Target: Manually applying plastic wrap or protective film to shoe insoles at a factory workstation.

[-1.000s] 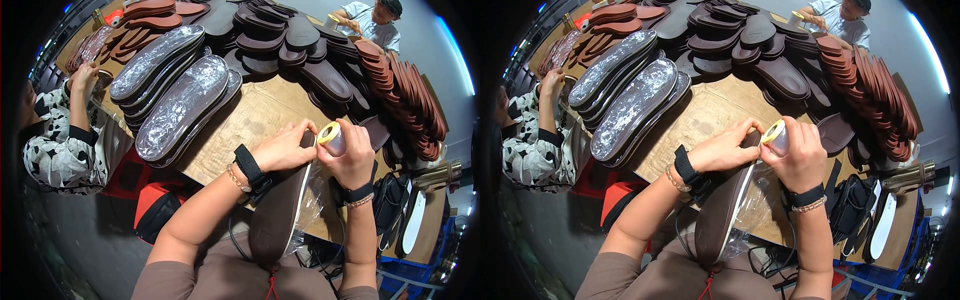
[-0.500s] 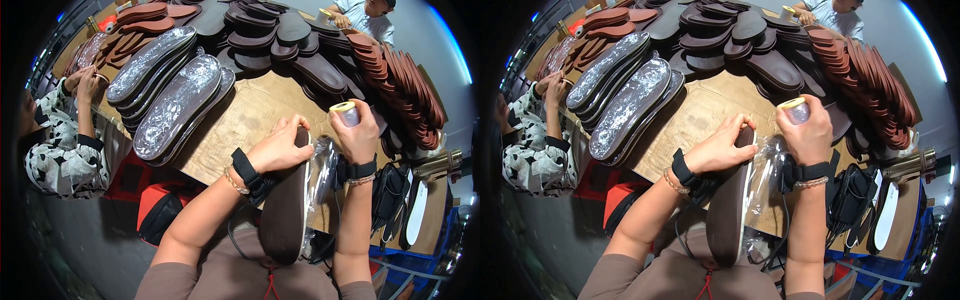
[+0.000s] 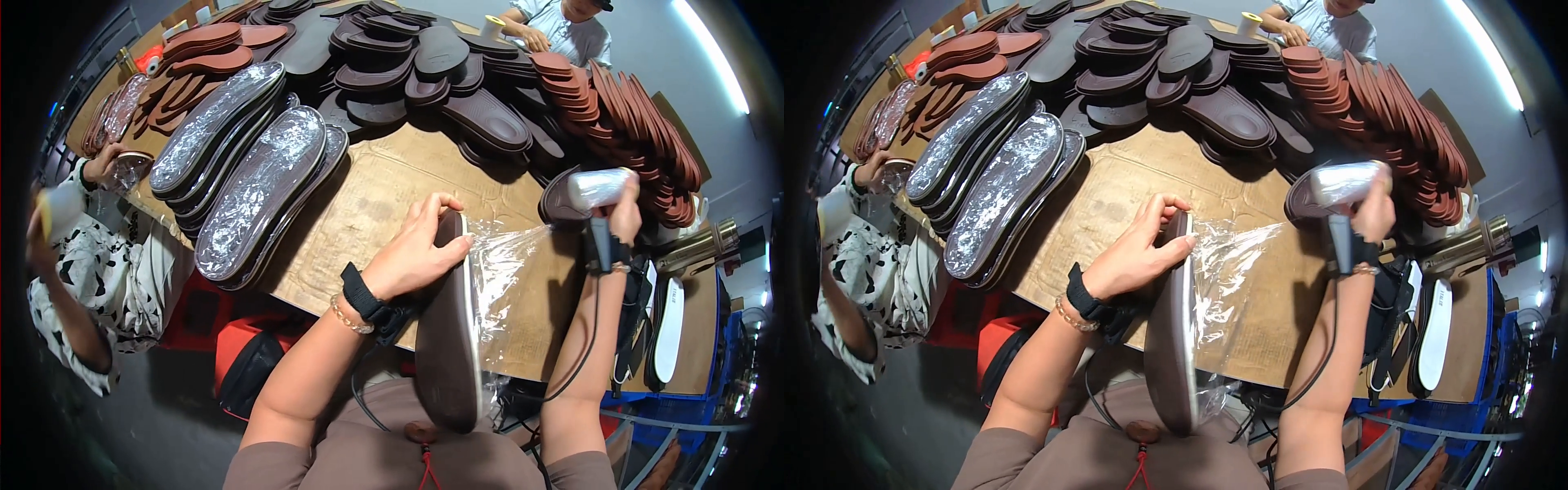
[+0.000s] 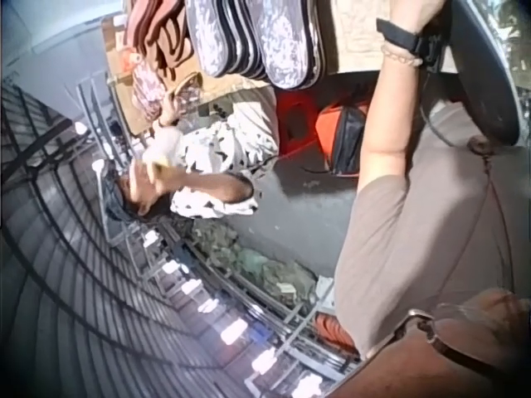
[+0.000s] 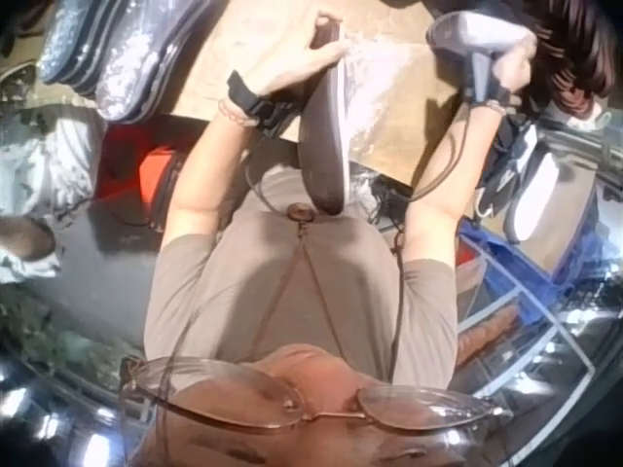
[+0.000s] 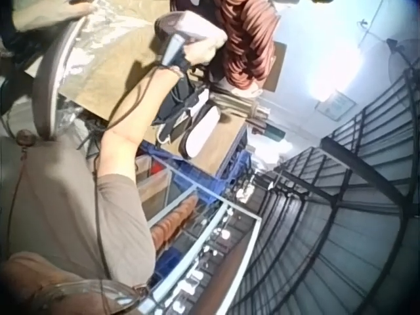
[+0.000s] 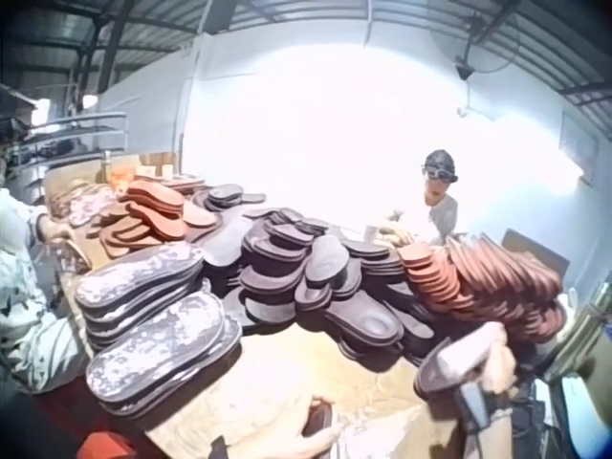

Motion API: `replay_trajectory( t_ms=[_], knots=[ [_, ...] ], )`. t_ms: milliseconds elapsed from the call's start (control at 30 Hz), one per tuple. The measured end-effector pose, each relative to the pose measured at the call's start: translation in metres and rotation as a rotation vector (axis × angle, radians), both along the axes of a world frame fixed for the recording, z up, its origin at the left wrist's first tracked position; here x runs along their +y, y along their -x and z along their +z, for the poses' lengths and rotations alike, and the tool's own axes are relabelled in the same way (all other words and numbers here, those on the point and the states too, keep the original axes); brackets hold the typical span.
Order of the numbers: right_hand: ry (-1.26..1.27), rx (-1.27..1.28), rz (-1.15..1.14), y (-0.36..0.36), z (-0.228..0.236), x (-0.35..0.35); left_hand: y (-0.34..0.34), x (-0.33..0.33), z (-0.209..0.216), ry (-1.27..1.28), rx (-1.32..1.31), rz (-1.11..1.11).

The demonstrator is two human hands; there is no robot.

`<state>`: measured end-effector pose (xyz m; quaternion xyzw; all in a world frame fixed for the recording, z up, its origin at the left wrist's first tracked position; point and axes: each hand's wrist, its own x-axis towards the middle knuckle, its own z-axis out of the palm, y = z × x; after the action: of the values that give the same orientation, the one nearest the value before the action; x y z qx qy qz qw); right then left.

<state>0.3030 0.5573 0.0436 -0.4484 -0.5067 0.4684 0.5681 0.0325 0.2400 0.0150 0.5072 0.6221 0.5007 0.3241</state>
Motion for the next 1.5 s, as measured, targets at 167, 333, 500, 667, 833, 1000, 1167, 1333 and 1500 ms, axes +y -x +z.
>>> replay_trajectory(
  t_ms=[167,333,500,667,833,1000,1167,1333,1500],
  knots=[
    [-0.18,-0.366,-0.102,-0.081,0.06,0.03,0.005,-0.003,-0.001,-0.013,-0.119,-0.024],
    [-0.92,-1.548,0.12,-0.022,0.088,-0.086,0.009,-0.01,-0.004,-0.02,-0.085,0.002],
    [-0.689,-1.902,0.274,-0.024,0.048,-0.085,0.006,-0.008,-0.002,-0.039,-0.071,-0.002],
    [-0.797,-1.687,0.274,-0.005,0.055,-0.111,0.002,-0.016,0.016,0.038,-0.028,-0.027],
    [-0.68,-0.85,0.841,0.071,0.069,-0.168,0.006,-0.021,0.016,0.075,0.013,-0.062],
    [-0.604,-0.789,1.035,0.109,0.063,-0.179,0.009,-0.016,0.013,0.052,-0.079,-0.072],
    [-0.576,-0.856,1.127,0.122,0.058,-0.176,0.011,-0.014,0.009,0.053,-0.109,-0.093],
    [-0.621,-0.946,1.179,0.128,0.061,-0.175,0.012,-0.017,0.005,0.054,-0.139,-0.085],
    [-0.577,-0.925,1.23,0.133,0.06,-0.171,0.013,-0.016,0.007,0.058,-0.128,-0.078]
  ],
)
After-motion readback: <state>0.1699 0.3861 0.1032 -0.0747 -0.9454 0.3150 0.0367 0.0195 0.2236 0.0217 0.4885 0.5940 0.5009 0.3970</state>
